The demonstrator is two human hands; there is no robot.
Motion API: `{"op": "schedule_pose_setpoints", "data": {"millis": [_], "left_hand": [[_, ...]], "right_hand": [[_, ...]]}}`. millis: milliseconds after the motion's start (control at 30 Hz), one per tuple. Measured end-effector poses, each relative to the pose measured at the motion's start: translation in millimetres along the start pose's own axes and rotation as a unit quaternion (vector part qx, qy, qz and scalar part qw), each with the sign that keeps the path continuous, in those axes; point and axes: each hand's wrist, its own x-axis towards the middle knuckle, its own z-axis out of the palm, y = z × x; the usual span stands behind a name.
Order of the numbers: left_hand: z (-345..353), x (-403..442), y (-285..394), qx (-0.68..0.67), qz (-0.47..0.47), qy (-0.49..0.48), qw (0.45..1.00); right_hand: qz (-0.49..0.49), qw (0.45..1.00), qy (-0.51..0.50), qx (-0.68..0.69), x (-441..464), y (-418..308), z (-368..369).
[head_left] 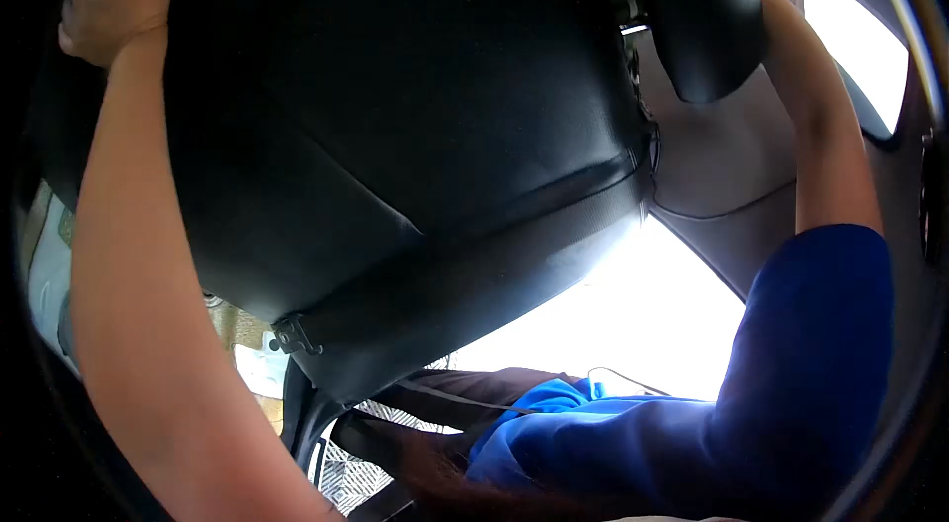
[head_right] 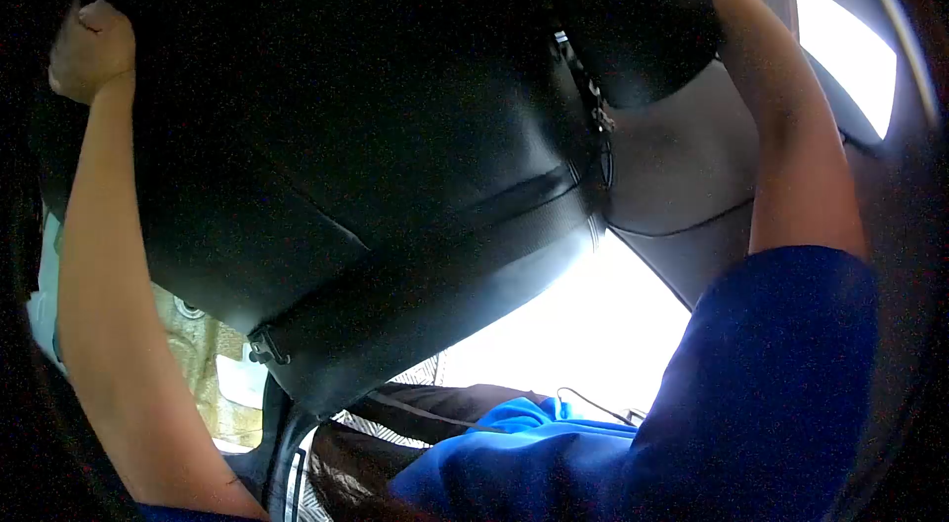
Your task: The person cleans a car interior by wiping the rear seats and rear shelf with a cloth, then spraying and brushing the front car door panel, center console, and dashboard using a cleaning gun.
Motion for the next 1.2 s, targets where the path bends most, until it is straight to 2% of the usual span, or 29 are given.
{"op": "schedule_pose_setpoints", "data": {"millis": [100,133,200,233,300,367,400,433,500,667,767,833,933,1033,1067,1100,1133,1167,1200], "left_hand": [[16,-6,-15,0.061,0.035,-0.094,0.993],[6,-4,-9,0.041,0.024,-0.068,0.997],[-10,24,4,0.091,-0.02,-0.071,0.993],[-28,32,11,0.005,-0.057,-0.102,0.993],[-13,25,5,-0.088,-0.067,-0.025,0.994],[6,30,-34,-0.271,-0.07,-0.184,0.942],[-6,23,-69,-0.313,0.165,-0.123,0.927],[-28,1,-88,-0.304,0.164,-0.124,0.93],[-102,-60,-134,-0.333,0.077,-0.172,0.924],[-360,-288,-199,-0.326,-0.273,-0.303,0.853],[-494,-374,-189,-0.299,-0.427,-0.333,0.785],[-556,-388,-160,-0.309,-0.503,-0.312,0.745],[-590,-385,-132,-0.315,-0.518,-0.325,0.726],[-581,-332,-97,-0.375,-0.493,-0.334,0.71],[-568,-319,-87,-0.431,-0.493,-0.311,0.689],[-555,-305,-74,-0.486,-0.492,-0.288,0.663],[-545,-279,-58,-0.521,-0.459,-0.304,0.652],[-537,-246,-43,-0.556,-0.424,-0.322,0.639],[-534,-213,-25,-0.676,-0.544,-0.264,0.42]], "right_hand": [[-0.005,1.0,0.015,0.005,-10,4,15],[-0.008,1.0,0.023,0.009,-9,3,18],[-0.024,0.999,0.035,0.012,-12,-4,12],[-0.028,0.999,0.036,0.017,-16,-7,15],[-0.034,0.998,0.044,0.022,-24,-12,27],[-0.042,0.997,0.057,0.018,-32,-19,39],[-0.057,0.995,0.079,0.03,-50,-6,56],[-0.064,0.994,0.088,0.029,-55,-8,61],[-0.079,0.991,0.106,0.027,-64,-11,77],[-0.085,0.98,0.179,0.014,-92,-15,109],[-0.064,0.968,0.242,0.0,-105,-26,133],[-0.035,0.955,0.295,-0.006,-118,-33,146],[0.024,0.932,0.361,-0.007,-128,-54,162],[0.049,0.887,0.457,-0.038,-138,-74,180],[0.017,0.86,0.506,-0.065,-139,-77,187],[-0.071,0.811,0.57,-0.106,-128,-72,199],[-0.149,0.748,0.627,-0.158,-117,-67,211],[-0.214,0.806,0.548,0.057,-145,-88,229],[-0.25,0.798,0.471,0.281,-173,-110,246]]}}
